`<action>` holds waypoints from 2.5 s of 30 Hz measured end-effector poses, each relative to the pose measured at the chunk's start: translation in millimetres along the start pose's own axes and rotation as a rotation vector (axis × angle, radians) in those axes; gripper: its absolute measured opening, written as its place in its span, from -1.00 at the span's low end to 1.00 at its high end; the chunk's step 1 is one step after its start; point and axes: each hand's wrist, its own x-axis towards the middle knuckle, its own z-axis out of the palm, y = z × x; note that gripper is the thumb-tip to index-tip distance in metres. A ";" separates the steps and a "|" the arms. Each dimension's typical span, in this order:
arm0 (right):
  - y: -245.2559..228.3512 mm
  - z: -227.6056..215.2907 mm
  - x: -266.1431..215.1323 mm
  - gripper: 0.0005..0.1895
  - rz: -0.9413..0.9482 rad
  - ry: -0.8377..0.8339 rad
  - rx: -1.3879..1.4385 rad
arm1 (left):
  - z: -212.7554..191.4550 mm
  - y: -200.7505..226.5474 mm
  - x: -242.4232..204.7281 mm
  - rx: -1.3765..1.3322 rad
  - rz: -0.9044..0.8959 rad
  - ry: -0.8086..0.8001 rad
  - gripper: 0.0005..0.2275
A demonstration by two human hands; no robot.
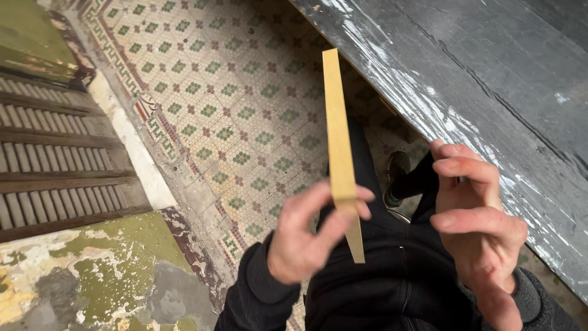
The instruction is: Applying adhesive to the corner joints of a wooden picture frame.
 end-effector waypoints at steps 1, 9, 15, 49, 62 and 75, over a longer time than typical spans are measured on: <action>1.9 -1.2 1.3 -0.02 0.016 -0.005 -0.007 | -5.8 -11.8 -0.4 -0.148 -0.075 0.065 -0.78; 3.3 5.1 12.3 0.11 0.161 0.057 -0.011 | -42.4 2.6 -16.8 -0.219 0.008 0.145 -0.59; -14.2 11.2 13.2 0.21 0.401 0.036 0.363 | -49.1 -19.8 -5.3 -0.712 0.028 0.396 -0.55; -15.4 12.6 14.1 0.22 -0.086 -0.303 -0.803 | 63.0 -10.3 6.1 0.508 0.398 0.434 -0.64; -20.7 10.4 25.1 0.13 0.039 -0.154 -0.631 | -4.6 -13.2 -18.1 0.035 -0.102 0.248 -0.78; 0.0 16.5 36.5 0.12 0.036 -0.558 -0.549 | -63.0 12.4 -20.8 1.081 0.223 0.125 -0.64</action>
